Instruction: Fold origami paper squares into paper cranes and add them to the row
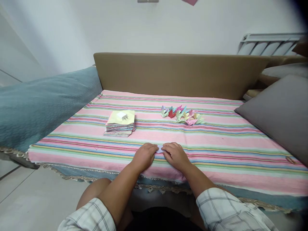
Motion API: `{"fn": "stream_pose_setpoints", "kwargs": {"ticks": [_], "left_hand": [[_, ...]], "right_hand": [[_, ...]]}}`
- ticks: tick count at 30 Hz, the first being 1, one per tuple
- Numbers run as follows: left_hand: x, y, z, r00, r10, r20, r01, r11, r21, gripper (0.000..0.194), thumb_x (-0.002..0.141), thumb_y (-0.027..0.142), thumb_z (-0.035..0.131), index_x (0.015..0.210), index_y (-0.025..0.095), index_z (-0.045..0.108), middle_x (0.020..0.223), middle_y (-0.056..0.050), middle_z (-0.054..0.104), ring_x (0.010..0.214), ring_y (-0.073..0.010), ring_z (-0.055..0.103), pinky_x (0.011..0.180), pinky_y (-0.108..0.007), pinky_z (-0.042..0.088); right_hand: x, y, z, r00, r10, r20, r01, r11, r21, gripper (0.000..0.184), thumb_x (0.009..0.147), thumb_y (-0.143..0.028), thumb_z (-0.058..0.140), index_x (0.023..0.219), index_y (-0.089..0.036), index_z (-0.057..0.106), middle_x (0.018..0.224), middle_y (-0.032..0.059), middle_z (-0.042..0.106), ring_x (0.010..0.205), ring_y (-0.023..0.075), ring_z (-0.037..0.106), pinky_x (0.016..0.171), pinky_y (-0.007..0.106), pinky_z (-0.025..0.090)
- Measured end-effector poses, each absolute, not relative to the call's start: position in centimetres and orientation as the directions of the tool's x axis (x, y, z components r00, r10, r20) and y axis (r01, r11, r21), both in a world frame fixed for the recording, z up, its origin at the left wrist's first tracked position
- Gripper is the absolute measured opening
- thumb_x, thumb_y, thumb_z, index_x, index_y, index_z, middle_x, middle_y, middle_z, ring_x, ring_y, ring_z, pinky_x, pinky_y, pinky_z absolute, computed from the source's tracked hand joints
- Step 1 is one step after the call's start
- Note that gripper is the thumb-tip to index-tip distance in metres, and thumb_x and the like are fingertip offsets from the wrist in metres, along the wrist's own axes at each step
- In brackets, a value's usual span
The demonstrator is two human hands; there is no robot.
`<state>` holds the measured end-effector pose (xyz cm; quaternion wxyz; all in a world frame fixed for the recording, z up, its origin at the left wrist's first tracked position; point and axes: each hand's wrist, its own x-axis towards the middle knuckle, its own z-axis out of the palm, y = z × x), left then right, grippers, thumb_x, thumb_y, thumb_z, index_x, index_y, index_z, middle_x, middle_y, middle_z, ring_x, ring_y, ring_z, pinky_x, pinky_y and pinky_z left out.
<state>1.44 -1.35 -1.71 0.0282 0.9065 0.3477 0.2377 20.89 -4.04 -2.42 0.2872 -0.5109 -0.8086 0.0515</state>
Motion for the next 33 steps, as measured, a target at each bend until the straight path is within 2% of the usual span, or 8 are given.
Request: {"fn": "stream_pose_setpoints", "kwargs": {"ticks": [4,11,17,24,33], "left_hand": [[1.52,-1.37,-1.25,0.617,0.677,0.402,0.629,-0.731,0.265,0.022,0.079,0.017,0.054,0.099,0.018,0.064,0.099,-0.006,0.068,0.094,-0.0197,0.057,0.089,-0.035,0.045],[1.43,-1.02,-0.95,0.601,0.706,0.374,0.627,-0.707,0.328,0.008,0.079,0.020,0.057,0.083,0.020,0.064,0.089,-0.003,0.069,0.090,-0.0188,0.059,0.085,-0.033,0.045],[1.38,-0.84,-1.04,0.617,0.699,0.363,0.622,-0.715,0.319,0.010,0.083,0.022,0.056,0.084,0.020,0.065,0.095,-0.004,0.069,0.091,-0.0186,0.059,0.086,-0.034,0.045],[1.45,-0.80,-1.15,0.608,0.709,0.358,0.645,-0.703,0.298,0.013,0.084,0.022,0.054,0.087,0.021,0.066,0.098,-0.004,0.069,0.092,-0.0187,0.059,0.086,-0.034,0.046],[1.54,-0.74,-1.25,0.576,0.732,0.363,0.652,-0.679,0.336,0.010,0.082,0.022,0.056,0.080,0.020,0.065,0.092,-0.004,0.070,0.090,-0.0188,0.059,0.085,-0.033,0.046]], "right_hand": [[20.76,-4.14,-2.39,-0.303,0.868,0.394,0.811,0.452,-0.372,0.016,0.082,-0.031,0.057,0.094,-0.025,0.065,0.106,0.0044,0.064,0.097,0.0208,0.054,0.083,0.035,0.040],[20.57,-4.08,-2.42,-0.254,0.891,0.377,0.820,0.405,-0.404,0.013,0.083,-0.032,0.055,0.087,-0.025,0.066,0.104,0.0034,0.064,0.095,0.0201,0.054,0.080,0.035,0.038],[20.54,-4.13,-2.31,-0.233,0.904,0.359,0.810,0.385,-0.443,0.011,0.082,-0.032,0.057,0.082,-0.025,0.065,0.104,0.0024,0.064,0.095,0.0203,0.053,0.081,0.035,0.037],[20.57,-4.09,-2.61,-0.275,0.906,0.322,0.819,0.396,-0.416,0.019,0.085,-0.028,0.054,0.098,-0.032,0.066,0.110,0.0022,0.061,0.103,0.0210,0.050,0.084,0.038,0.036],[20.09,-3.92,-2.06,-0.199,0.934,0.296,0.812,0.327,-0.484,0.010,0.081,-0.032,0.057,0.080,-0.027,0.066,0.106,0.0018,0.063,0.097,0.0209,0.053,0.084,0.039,0.038]]}}
